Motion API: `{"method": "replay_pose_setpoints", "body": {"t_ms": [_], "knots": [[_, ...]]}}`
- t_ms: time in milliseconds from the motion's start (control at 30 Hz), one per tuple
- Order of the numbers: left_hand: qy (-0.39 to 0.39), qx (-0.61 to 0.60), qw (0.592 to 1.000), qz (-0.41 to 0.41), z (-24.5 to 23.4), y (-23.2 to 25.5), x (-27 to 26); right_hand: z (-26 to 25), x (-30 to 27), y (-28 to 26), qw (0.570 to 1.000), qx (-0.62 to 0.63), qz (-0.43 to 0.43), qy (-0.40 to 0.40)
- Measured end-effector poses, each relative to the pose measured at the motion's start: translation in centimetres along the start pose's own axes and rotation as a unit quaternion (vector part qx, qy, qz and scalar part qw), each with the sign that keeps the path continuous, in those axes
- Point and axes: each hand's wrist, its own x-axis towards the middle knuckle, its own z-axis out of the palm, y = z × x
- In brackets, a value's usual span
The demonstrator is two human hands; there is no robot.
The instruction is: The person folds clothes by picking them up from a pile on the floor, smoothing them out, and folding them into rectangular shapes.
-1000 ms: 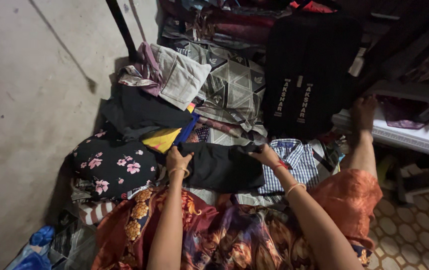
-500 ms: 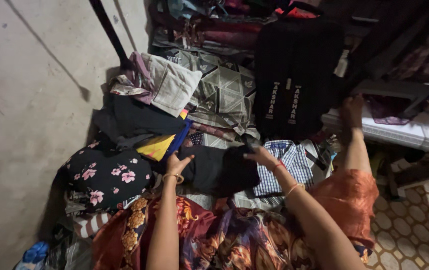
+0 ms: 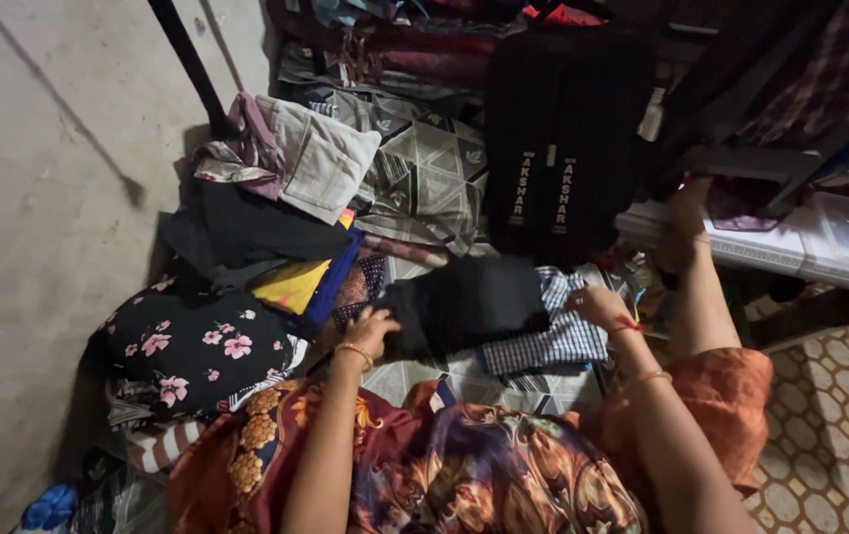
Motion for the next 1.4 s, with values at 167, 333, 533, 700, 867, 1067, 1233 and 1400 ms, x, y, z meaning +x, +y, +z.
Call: {"method": "replay_pose_setpoints", "body": {"t_ms": [167, 333, 533, 700, 867, 1067, 1233, 1400], "knots": [[0.174, -0.145, 0.974, -0.024, 3.9, -3.6, 1.2, 2.6, 0.5, 1.4, 0.996, -0.037, 0.073, -0.030], [0.080, -0.064, 0.967, -0.233, 4.4, -4.5, 1.6, 3.9, 1.5, -0.7, 0.998, -0.017, 0.054, 0.015], [0.068, -0.155, 0.939, -0.300, 4.4, -3.1, 3.7, 4.3, 3.0, -11.4, 0.997, 0.026, -0.036, 0.067], [0.019, -0.417, 0.882, -0.216, 5.2, -2.6, 3.5, 9.1, 4.7, -21.2, 0.970, 0.241, -0.026, 0.031], [-0.007, -0.566, 0.786, -0.248, 6.5, -2.0, 4.0, 17.0, 6.6, -23.7, 0.946, 0.303, 0.092, -0.065], [-0.081, -0.612, 0.750, -0.238, 6.4, -1.6, 3.6, 19.4, 6.4, -21.8, 0.940, 0.297, 0.165, -0.021], [-0.076, -0.634, 0.738, -0.217, 6.5, -1.2, 3.9, 19.1, 6.1, -20.3, 0.878, 0.413, 0.228, -0.081], [-0.009, -0.648, 0.747, -0.145, 5.7, -2.3, 3.6, 15.9, 8.1, -18.0, 0.845, 0.497, 0.198, 0.011]]}}
